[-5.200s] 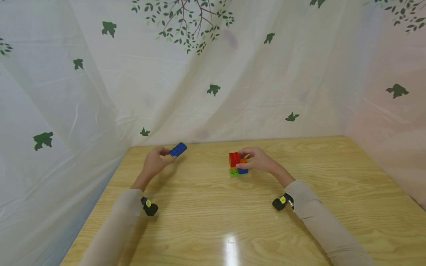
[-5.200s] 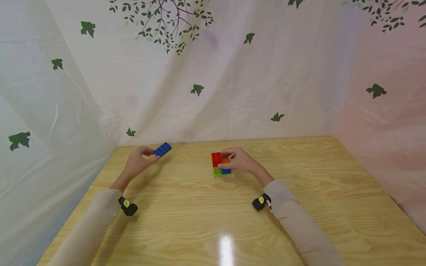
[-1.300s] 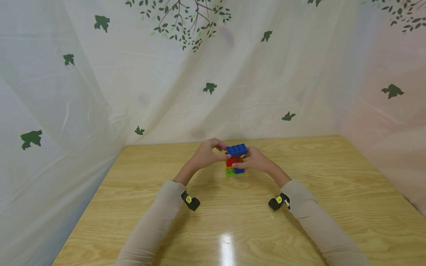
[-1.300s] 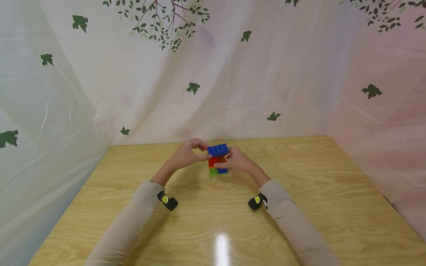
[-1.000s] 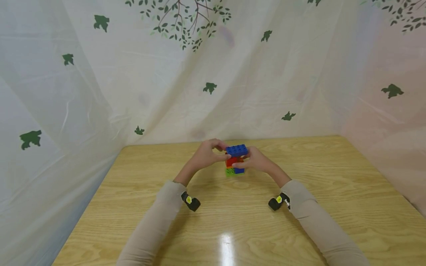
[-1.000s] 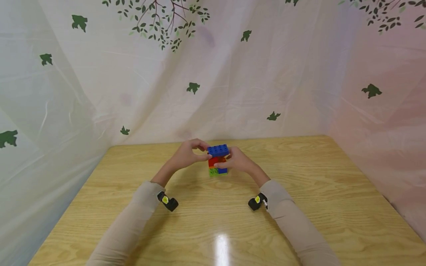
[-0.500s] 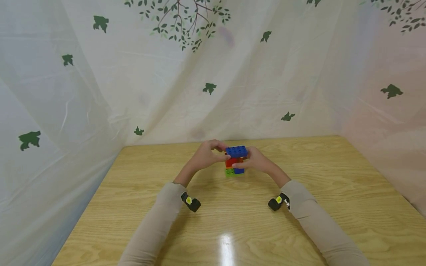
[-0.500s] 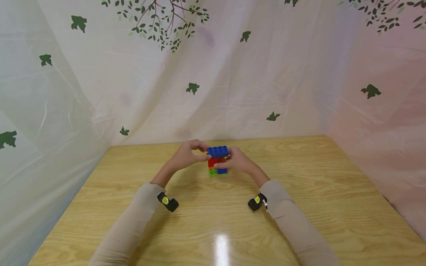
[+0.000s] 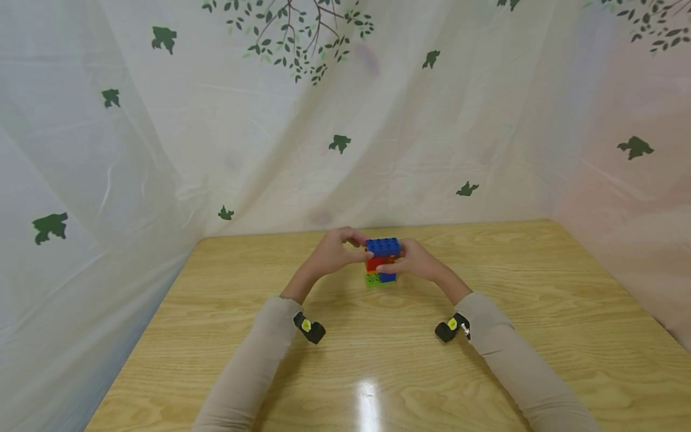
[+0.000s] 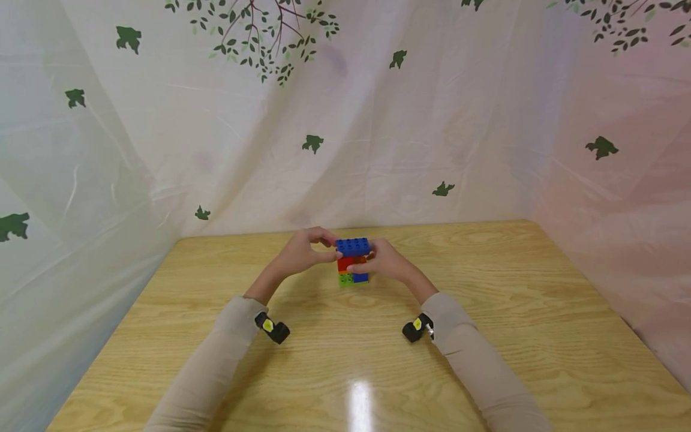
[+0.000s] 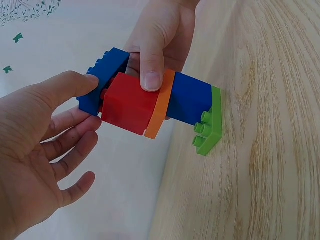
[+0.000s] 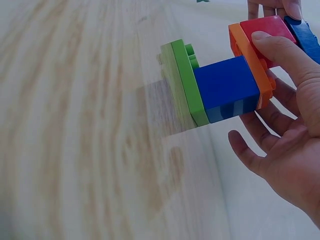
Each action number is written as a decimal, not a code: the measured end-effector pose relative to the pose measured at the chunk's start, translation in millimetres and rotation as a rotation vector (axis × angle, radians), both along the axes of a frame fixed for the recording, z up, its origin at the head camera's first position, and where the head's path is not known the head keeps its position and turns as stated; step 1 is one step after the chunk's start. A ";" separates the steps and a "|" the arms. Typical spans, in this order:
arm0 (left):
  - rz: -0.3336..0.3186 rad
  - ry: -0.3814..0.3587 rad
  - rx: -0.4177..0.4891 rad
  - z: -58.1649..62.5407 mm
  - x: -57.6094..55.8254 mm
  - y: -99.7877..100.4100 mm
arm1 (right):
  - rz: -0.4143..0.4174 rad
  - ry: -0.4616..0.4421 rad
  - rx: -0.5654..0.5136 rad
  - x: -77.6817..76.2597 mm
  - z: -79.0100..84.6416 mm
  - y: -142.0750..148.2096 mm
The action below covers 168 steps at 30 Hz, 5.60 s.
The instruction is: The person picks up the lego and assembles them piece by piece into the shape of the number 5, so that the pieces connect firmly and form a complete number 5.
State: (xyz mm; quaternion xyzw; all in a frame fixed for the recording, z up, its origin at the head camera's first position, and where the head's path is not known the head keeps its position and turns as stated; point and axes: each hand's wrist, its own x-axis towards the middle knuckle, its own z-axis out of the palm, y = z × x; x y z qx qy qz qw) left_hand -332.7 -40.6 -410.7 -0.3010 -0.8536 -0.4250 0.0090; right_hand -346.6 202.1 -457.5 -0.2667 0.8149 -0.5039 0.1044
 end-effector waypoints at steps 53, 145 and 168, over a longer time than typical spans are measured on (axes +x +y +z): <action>0.007 -0.005 -0.007 -1.0 1.9 -1.6 | -0.026 -0.021 0.024 0.3 0.5 0.0; 0.015 -0.015 0.030 -6.6 -2.0 -3.1 | -0.016 -0.001 0.037 -1.5 -2.9 0.2; 0.061 -0.002 -0.029 -0.7 2.2 -0.8 | -0.021 -0.010 0.024 -3.6 -3.9 -0.5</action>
